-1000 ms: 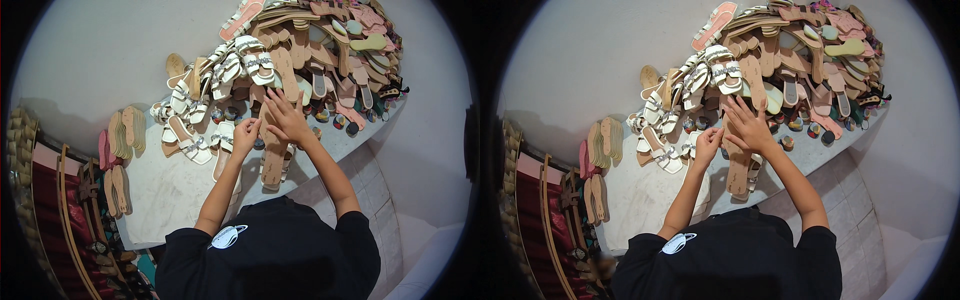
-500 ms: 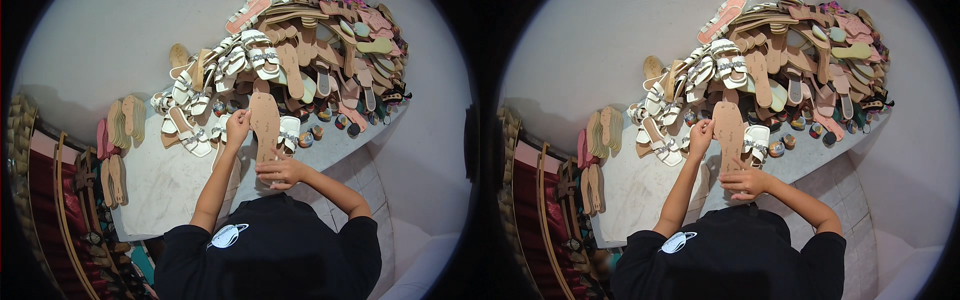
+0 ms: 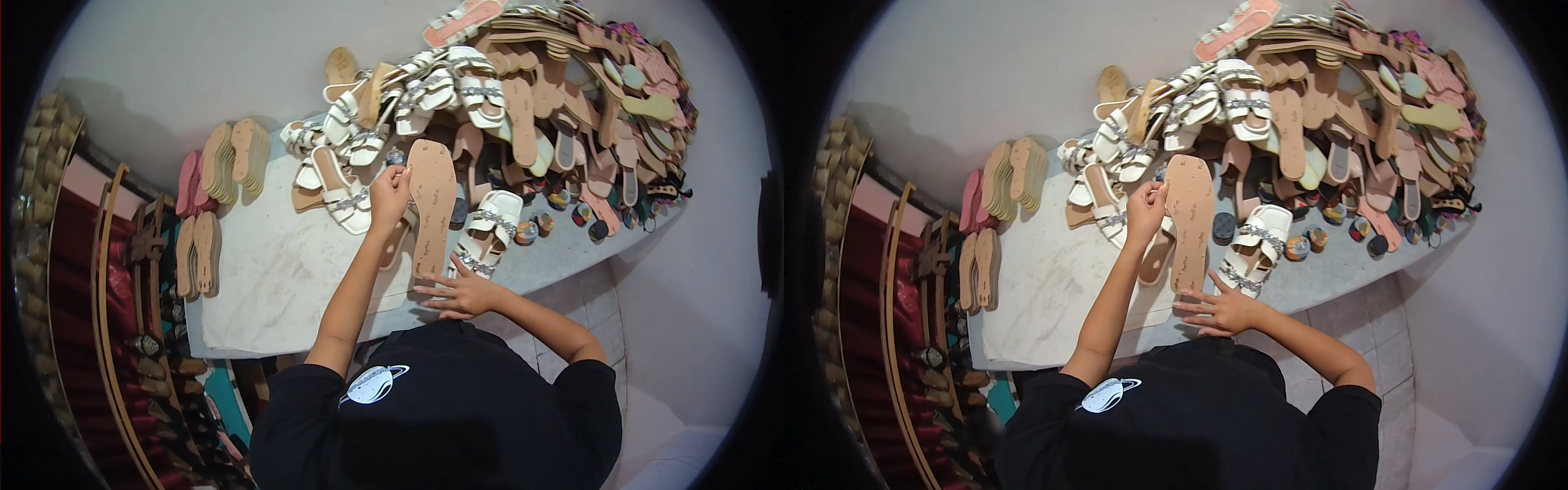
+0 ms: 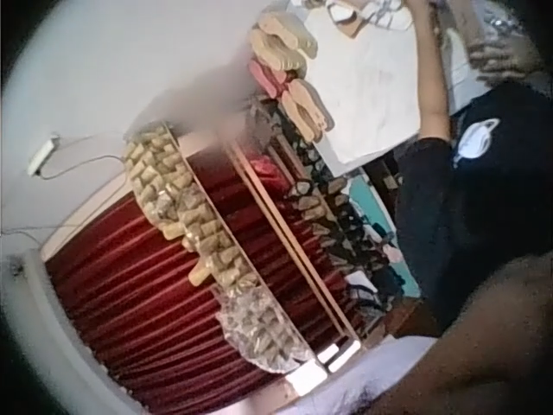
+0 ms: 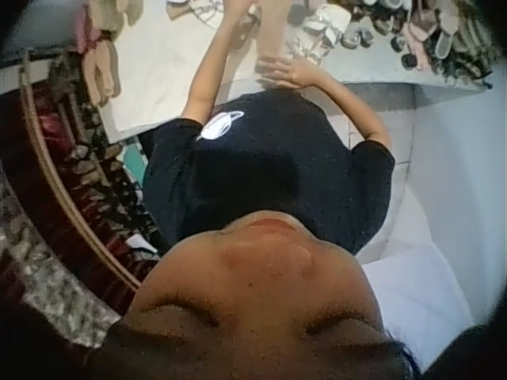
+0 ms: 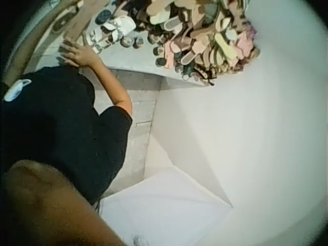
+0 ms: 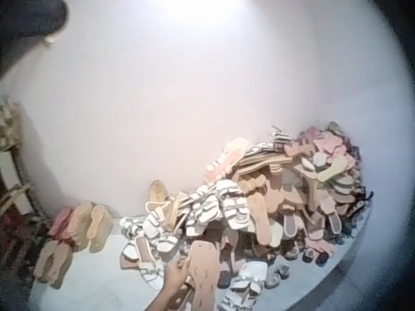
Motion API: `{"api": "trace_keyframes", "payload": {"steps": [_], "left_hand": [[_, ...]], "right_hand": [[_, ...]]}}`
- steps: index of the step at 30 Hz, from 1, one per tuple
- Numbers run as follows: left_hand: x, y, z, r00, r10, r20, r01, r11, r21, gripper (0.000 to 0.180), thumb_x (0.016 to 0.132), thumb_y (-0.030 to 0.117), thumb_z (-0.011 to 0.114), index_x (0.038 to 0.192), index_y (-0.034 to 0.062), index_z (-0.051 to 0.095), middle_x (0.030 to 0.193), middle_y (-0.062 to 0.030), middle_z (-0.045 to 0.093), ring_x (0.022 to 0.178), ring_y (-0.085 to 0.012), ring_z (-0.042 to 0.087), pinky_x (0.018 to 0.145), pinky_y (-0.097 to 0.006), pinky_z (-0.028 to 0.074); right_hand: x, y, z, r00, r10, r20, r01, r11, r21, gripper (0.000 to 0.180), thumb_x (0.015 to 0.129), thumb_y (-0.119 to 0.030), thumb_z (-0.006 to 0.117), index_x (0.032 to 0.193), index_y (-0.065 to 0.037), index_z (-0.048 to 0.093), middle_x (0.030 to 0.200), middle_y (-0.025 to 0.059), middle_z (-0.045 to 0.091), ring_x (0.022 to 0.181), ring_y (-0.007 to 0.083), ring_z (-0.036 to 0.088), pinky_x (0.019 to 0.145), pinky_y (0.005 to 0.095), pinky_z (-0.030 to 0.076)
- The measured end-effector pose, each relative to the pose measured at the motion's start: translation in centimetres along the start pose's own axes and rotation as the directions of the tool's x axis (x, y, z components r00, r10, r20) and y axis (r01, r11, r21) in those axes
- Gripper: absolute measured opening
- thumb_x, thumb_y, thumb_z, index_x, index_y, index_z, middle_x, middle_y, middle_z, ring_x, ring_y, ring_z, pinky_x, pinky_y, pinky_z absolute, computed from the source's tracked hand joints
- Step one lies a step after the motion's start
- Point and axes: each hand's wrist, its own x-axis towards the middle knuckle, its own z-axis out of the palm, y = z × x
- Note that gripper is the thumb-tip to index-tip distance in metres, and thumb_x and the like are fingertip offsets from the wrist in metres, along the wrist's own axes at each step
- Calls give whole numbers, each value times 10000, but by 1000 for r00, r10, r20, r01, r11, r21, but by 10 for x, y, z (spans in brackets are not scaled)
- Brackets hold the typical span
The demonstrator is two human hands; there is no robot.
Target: Inspecting and sorting various shoe soles and upper components in a factory setting.
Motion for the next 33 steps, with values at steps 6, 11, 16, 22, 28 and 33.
{"api": "trace_keyframes", "payload": {"steps": [6, 11, 16, 22, 28, 33], "left_hand": [[-15, 2, -64, 997, 1, -82, 9, 992, 128, 182, 892, 142, 529, 898, -37, 560, 680, -49, 617, 523, -60, 543, 451, -190, 429], [-38, 13, -111, 989, -10, -146, 33, 987, 157, 187, 886, 147, 542, 911, -36, 570, 682, -41, 617, 544, -54, 540, 468, -193, 434], [-65, 22, -173, 985, -20, -170, 50, 984, 173, 198, 877, 160, 553, 898, -34, 585, 685, -48, 624, 555, -48, 536, 490, -200, 429], [-101, 14, -251, 951, -53, -306, 77, 995, 67, 229, 865, 166, 567, 972, -36, 580, 743, -75, 645, 593, -76, 576, 541, -219, 469], [-170, 6, -315, 932, 55, -358, 59, 952, 300, 441, 782, 220, 669, 1129, -9, 520, 950, -115, 606, 800, -159, 594, 679, -288, 491], [-224, 1, -366, 934, 184, -307, 124, 638, 760, 681, 670, 270, 748, 1225, 8, 452, 1096, -139, 512, 985, -304, 520, 833, -361, 440]], "right_hand": [[72, 4, -48, 658, 423, -623, -546, 838, -8, 308, 734, -164, 630, 1042, -172, 613, 1282, 37, 463, 1310, 339, 243, 1007, 631, 17], [146, 35, -55, 327, 782, -530, -470, 621, 627, 274, 795, -149, 605, 1056, -70, 579, 1089, 93, 553, 863, 212, 590, 750, 311, 440], [217, 32, -25, 405, 841, -358, -342, 502, 794, 300, 842, -126, 588, 1118, -24, 532, 904, 46, 595, 758, 94, 561, 622, 213, 440], [300, 5, 5, 487, 816, -311, -138, 423, 896, 284, 844, -107, 590, 1104, -6, 537, 905, 39, 601, 764, 87, 559, 660, 222, 450], [384, -10, 37, 505, 795, -336, 21, 378, 925, 298, 841, -122, 597, 1102, 1, 528, 923, 55, 593, 800, 100, 552, 700, 223, 452], [454, -15, 63, 538, 821, -193, -4, 232, 973, 320, 828, -122, 610, 1108, 7, 525, 933, 60, 589, 820, 104, 541, 699, 220, 451]]}}
